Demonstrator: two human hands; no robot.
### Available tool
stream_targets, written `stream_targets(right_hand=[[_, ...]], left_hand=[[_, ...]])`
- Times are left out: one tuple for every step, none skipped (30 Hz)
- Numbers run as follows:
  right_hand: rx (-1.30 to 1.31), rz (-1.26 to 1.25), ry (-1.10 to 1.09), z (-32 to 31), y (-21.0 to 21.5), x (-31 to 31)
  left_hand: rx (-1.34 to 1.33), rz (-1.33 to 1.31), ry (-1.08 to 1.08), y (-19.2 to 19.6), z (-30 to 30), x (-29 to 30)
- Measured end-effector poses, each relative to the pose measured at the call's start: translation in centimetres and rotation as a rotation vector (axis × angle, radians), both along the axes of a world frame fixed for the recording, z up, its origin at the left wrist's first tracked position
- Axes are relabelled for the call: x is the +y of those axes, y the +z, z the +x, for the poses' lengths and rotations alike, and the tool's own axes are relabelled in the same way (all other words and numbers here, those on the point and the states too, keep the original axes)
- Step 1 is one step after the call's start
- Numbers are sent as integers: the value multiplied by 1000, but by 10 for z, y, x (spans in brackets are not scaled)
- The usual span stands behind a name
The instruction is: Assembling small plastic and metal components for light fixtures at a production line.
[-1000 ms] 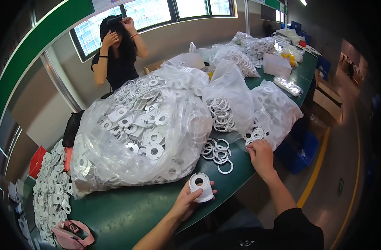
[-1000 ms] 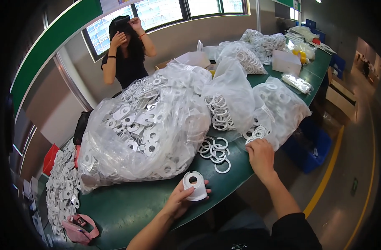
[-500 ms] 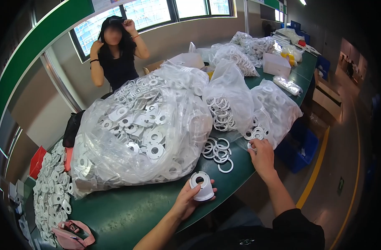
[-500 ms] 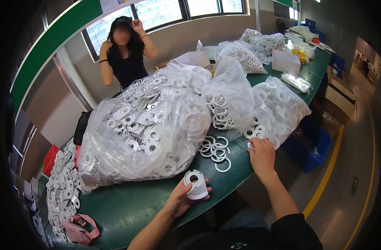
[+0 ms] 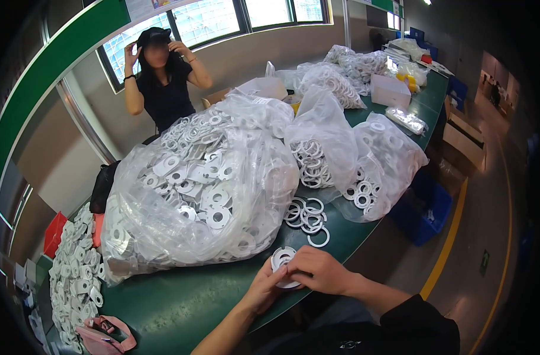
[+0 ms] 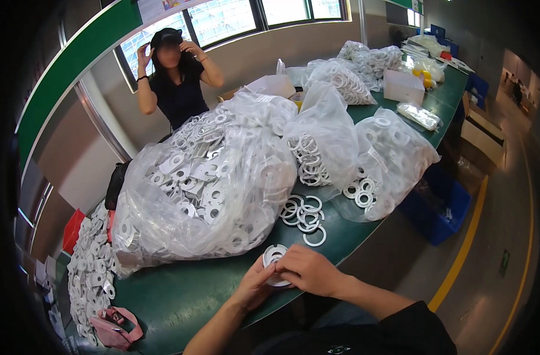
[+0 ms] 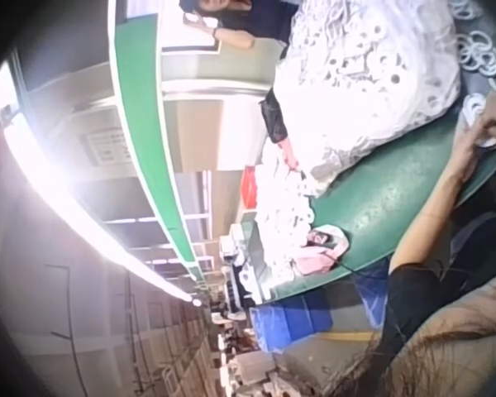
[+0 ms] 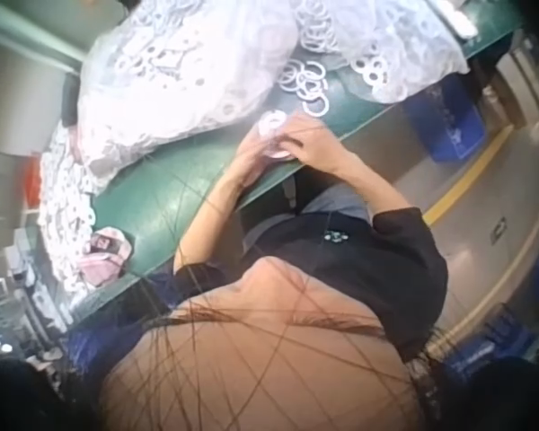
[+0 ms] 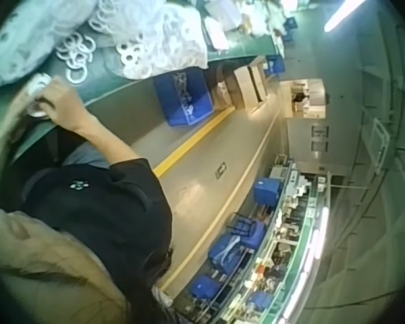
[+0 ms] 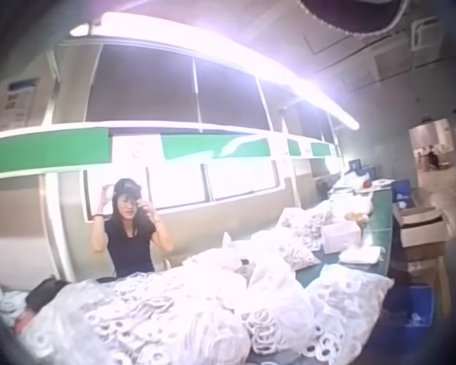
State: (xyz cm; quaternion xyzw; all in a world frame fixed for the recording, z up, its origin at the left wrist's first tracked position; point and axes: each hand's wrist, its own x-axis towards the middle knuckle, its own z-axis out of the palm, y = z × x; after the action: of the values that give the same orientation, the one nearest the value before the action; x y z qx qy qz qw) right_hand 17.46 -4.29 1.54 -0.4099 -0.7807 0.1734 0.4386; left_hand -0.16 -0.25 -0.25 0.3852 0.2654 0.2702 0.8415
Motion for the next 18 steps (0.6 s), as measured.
stream_targets(right_hand=[[2,1,0,0,1,1],[91,-94,18,1,4,3],[180,-189,38,3,7,6],[321,-381,15,5,15,9],[376,-340,-17,12,20,18],[306,-215,-127,20,22,30],[288,-214,-211,33,18,46],[187,-151,-329,45,18,59],[84,-85,-445,57,16,71],[-50,-10,-480,75,6,81],[-183,63,-509,89,-5,88],[-252,67,-519,95,-10,91],[-251,69,-507,94,-10,94],[-293,0,-489,93,-10,96],[-334,-70,-473,93,-10,97],[-336,-10,-507,91,-10,94],[-337,-11,-501,90,-7,92],[-184,-104,-529,90,-3,88]], left_hand=[[-36,-15,29,-2,0,0],[-34,-15,31,-2,-1,1],[-59,-6,16,-1,-3,2],[-84,3,11,0,-6,3],[-86,3,12,2,-5,3],[-73,-9,4,4,-5,2],[-61,-19,-7,6,-5,2],[-63,-18,-6,6,-5,2],[-46,-35,-14,6,-5,2],[-32,-49,-34,8,-2,2],[-35,-47,-40,9,0,1],[-21,-38,-44,9,2,2],[-6,-31,-33,9,0,2],[-6,-30,-24,8,-1,3],[24,-38,-18,8,-2,5],[55,-50,-11,6,-3,5],[54,-53,-6,5,-3,5],[-12,-62,4,5,-2,4]])
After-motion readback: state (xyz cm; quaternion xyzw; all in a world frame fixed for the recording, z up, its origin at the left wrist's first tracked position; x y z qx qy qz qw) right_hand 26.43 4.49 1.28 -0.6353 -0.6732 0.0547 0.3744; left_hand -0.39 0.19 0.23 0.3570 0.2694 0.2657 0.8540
